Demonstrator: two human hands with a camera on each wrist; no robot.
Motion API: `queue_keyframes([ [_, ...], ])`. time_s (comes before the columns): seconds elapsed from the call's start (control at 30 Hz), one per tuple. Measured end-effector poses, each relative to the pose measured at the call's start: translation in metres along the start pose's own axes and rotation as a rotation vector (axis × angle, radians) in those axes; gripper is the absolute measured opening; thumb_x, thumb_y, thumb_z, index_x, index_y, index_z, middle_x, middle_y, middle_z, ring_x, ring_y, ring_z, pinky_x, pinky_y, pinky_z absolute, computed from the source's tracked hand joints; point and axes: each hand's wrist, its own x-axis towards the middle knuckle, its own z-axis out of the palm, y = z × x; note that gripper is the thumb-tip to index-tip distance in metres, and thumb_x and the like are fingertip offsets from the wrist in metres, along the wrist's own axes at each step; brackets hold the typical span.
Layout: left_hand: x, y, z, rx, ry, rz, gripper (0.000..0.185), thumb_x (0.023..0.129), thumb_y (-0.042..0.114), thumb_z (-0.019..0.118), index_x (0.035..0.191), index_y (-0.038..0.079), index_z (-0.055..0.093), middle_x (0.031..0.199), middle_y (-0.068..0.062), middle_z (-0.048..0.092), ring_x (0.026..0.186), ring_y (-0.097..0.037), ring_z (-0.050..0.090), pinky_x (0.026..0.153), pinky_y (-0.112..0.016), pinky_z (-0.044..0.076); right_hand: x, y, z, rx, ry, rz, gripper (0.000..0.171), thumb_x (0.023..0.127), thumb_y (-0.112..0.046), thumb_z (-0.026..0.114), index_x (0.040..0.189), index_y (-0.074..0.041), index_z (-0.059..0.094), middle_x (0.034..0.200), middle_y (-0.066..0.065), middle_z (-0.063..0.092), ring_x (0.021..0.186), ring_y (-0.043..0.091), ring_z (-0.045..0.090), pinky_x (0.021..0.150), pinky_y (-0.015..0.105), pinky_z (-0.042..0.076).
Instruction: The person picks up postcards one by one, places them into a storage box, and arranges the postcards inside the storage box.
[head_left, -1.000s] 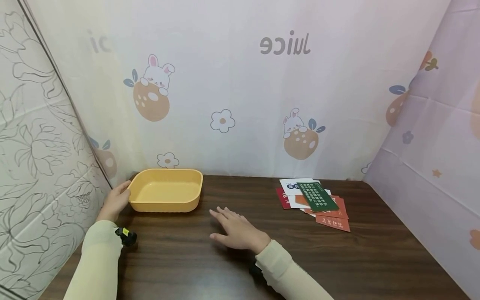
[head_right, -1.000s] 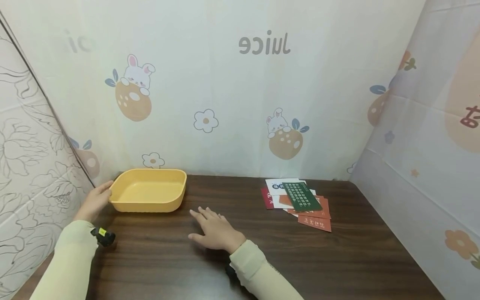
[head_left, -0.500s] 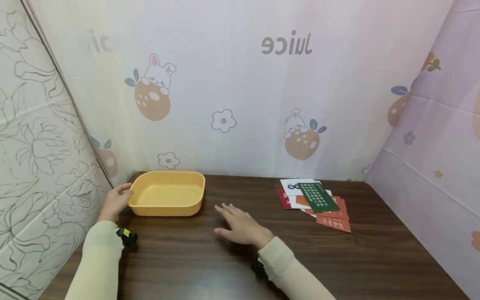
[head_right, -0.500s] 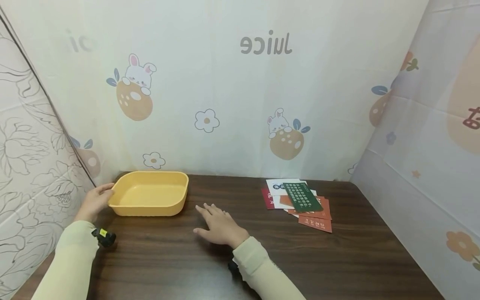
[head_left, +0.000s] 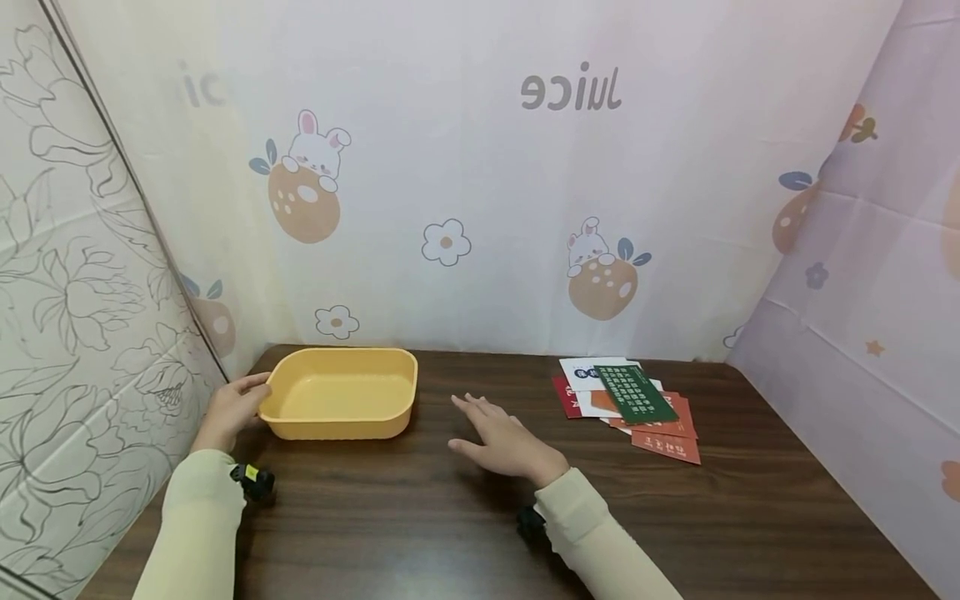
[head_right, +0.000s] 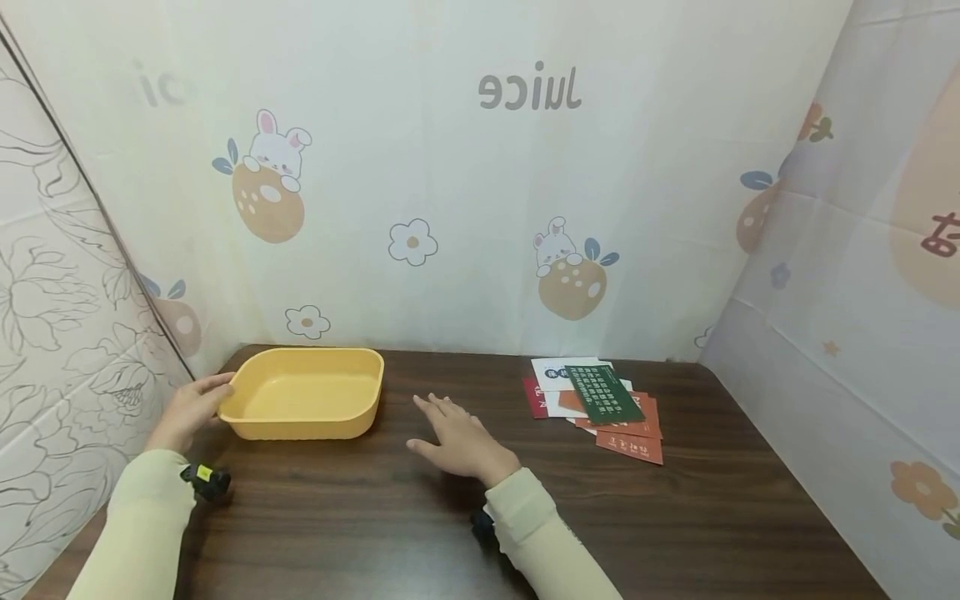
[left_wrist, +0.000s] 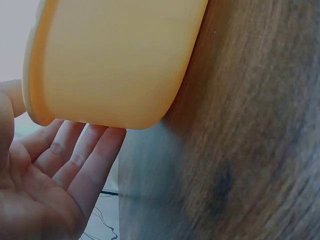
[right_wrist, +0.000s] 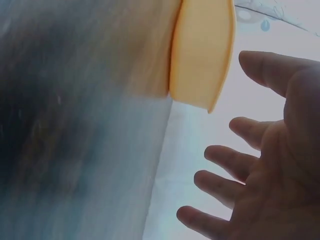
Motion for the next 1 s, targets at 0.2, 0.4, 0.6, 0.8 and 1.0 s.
queue_keyframes([
  [0.2,-0.002,0.001,0.003,-0.007,-0.036,-0.016,0.058,0.103,0.028,0.048,0.15,-0.005,0.039,0.143,-0.033,0.045,0.096,-0.016,0.064,0.074,-0.027,0.06,-0.004,0.007,-0.006,0.03,0.001,0.021,0.073,0.1,-0.054,0.054,0.16,-0.02,0.029,0.162,0.01,0.027,0.149,0.035,0.021,0.113,0.067,0.022],
  [0.4,-0.005,0.002,0.007,-0.03,-0.068,-0.012,0.058,0.103,0.029,0.05,0.15,-0.005,0.04,0.143,-0.032,0.045,0.094,-0.014,0.063,0.076,-0.028,0.059,-0.009,0.017,-0.011,0.025,0.023,0.044,0.073,0.1,-0.053,0.055,0.159,-0.019,0.03,0.162,0.011,0.027,0.149,0.035,0.021,0.112,0.069,0.021],
  [0.6,-0.01,0.005,0.01,-0.039,-0.114,-0.012,0.058,0.104,0.027,0.049,0.151,-0.005,0.038,0.144,-0.032,0.043,0.09,-0.011,0.064,0.076,-0.029,0.059,-0.016,0.028,-0.017,0.025,0.043,0.076,0.073,0.099,-0.051,0.057,0.159,-0.018,0.031,0.162,0.012,0.028,0.148,0.037,0.021,0.112,0.071,0.02],
  [0.8,-0.013,0.01,0.015,-0.033,-0.168,0.009,0.058,0.104,0.023,0.047,0.15,-0.009,0.035,0.145,-0.034,0.042,0.092,-0.013,0.064,0.076,-0.03,0.06,-0.022,0.04,-0.025,0.043,0.054,0.106,0.074,0.1,-0.052,0.057,0.16,-0.019,0.028,0.163,0.012,0.026,0.149,0.036,0.019,0.112,0.071,0.018],
  [1.0,-0.015,0.011,0.019,-0.017,-0.218,0.011,0.056,0.105,0.02,0.045,0.15,-0.01,0.033,0.146,-0.036,0.039,0.098,-0.018,0.064,0.078,-0.032,0.06,-0.029,0.05,-0.031,0.049,0.076,0.11,0.074,0.1,-0.05,0.058,0.159,-0.016,0.03,0.162,0.015,0.026,0.149,0.038,0.019,0.112,0.07,0.019],
])
